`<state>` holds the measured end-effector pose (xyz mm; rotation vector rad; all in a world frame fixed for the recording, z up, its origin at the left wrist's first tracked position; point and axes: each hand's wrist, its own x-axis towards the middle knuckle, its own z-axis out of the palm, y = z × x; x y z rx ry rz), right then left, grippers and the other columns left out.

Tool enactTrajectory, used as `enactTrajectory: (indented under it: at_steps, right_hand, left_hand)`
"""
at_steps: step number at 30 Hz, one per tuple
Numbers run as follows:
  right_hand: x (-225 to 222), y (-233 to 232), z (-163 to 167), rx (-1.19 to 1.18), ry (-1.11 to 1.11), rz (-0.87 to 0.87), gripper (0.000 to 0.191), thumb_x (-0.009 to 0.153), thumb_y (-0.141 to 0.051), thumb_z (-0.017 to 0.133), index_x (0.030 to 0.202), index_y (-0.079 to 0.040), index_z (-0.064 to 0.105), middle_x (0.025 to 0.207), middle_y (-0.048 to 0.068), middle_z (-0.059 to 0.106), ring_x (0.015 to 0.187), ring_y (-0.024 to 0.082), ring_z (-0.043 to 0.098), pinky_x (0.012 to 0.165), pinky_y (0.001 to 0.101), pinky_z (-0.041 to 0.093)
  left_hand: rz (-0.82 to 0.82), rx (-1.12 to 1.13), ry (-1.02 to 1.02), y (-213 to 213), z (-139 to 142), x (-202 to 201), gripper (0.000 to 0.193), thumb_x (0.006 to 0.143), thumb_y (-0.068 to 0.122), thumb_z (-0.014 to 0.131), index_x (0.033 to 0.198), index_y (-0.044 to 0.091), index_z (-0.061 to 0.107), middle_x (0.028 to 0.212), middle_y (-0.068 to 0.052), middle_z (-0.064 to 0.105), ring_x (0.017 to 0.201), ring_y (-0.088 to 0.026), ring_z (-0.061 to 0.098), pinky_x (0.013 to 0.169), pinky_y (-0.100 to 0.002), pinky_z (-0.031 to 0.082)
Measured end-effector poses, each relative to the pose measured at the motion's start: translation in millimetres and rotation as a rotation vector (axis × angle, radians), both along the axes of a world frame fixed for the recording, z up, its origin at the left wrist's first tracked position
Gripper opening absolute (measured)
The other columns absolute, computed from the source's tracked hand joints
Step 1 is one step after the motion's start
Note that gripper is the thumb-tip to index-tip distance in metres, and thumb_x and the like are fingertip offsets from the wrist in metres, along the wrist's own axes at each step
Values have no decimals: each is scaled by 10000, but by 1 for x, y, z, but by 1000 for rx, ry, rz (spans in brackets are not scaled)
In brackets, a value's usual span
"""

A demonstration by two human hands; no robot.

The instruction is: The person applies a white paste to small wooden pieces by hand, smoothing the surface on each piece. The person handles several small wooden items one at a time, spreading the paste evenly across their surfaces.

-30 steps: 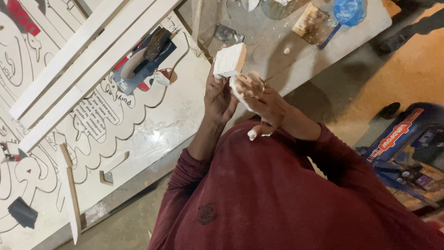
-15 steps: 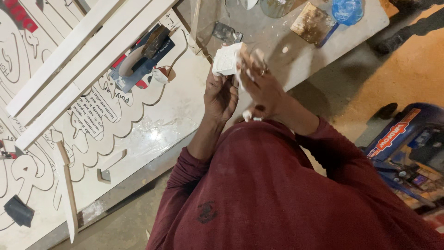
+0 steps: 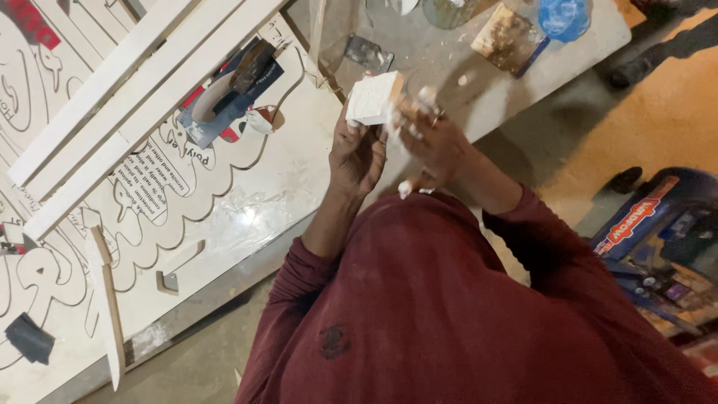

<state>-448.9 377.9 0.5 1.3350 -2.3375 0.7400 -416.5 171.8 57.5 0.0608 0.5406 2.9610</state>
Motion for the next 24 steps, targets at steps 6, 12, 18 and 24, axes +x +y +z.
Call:
enactTrajectory:
  at_steps: [6, 12, 18, 24]
  right_hand:
    - [-25, 9, -2, -155, -229, -148, 1052, 983, -857, 73, 1649, -50, 185, 1645, 320, 335, 1530, 454, 406, 1313, 451, 347]
    - [-12, 3, 12, 76, -79, -163, 1093, 886, -860, 42, 1624, -79, 237, 1636, 259, 363, 1522, 424, 353, 1273, 588, 194]
    - [-13, 3, 22, -116, -174, -157, 1068, 951, -889, 74, 1643, -83, 181, 1694, 228, 234, 1594, 379, 220, 1336, 496, 154]
    - [-17, -2, 29, -28, -254, -198, 1052, 949, -860, 85, 1664, -92, 148, 1695, 263, 212, 1601, 371, 234, 1308, 429, 230]
  left_hand:
    - [20, 12, -65, -2, -4, 0, 878, 968, 214, 786, 1643, -15, 273, 1597, -170, 462, 1484, -275, 478, 1299, -406, 389]
    - [-6, 2, -21, 0, 2, -1, 878, 965, 209, 792, 1641, -15, 280, 1625, -140, 439, 1489, -250, 473, 1296, -401, 384]
    - [-10, 20, -45, -1, 5, -1, 874, 960, 216, 791, 1628, -24, 281, 1624, -145, 445, 1490, -247, 480, 1296, -401, 389]
    - [-13, 21, -32, -1, -1, 3, 835, 989, 208, 771, 1633, -25, 293, 1577, -160, 488, 1463, -253, 504, 1281, -400, 418]
